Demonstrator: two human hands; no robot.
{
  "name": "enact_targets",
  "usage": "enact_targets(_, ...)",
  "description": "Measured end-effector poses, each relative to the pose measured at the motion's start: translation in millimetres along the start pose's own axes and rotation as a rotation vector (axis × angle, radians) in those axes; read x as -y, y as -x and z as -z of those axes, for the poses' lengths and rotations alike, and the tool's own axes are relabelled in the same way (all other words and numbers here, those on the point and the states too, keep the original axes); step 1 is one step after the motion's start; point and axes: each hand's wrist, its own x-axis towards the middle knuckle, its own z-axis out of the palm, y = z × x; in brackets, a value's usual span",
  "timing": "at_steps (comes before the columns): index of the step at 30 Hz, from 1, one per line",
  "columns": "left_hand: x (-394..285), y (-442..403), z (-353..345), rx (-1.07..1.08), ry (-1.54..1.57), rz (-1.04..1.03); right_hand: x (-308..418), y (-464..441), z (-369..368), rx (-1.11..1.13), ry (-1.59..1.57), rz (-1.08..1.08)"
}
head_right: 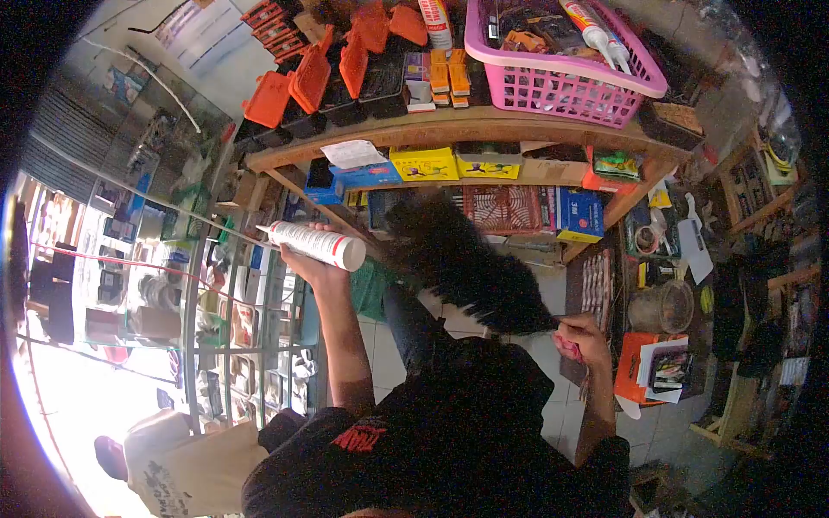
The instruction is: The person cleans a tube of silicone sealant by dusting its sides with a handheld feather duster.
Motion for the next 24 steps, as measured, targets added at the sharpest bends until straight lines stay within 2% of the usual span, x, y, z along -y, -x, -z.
enact_targets(4,2,1,-4,-0.012,0.026,0.011,1,-4,-10,-0.024,0.157,-0.022)
enact_targets(7,2,-1,-1,0.015,0.024,-0.019,2,-6,-13,0.076,0.181,-0.051)
enact_targets(10,6,7,-7,0.030,-0.021,-0.070,-4,-10,-25,0.099,0.144,0.034)
enact_targets(16,12,17,-11,0.094,-0.114,-0.090,-18,-23,-50,-0.072,0.345,0.162)
enact_targets(19,8,15,-12,0.083,-0.153,-0.162,-2,-13,-60,0.106,0.290,-0.035)
enact_targets(20,7,14,-12,0.077,-0.167,-0.191,-3,-9,-54,0.155,0.179,-0.072)
enact_targets(23,3,14,-8,0.120,-0.118,-0.131,-22,-13,-46,0.022,-0.011,0.108)
enact_targets(24,5,14,-8,0.067,-0.124,-0.108,-22,-19,-49,-0.101,0.177,0.094)
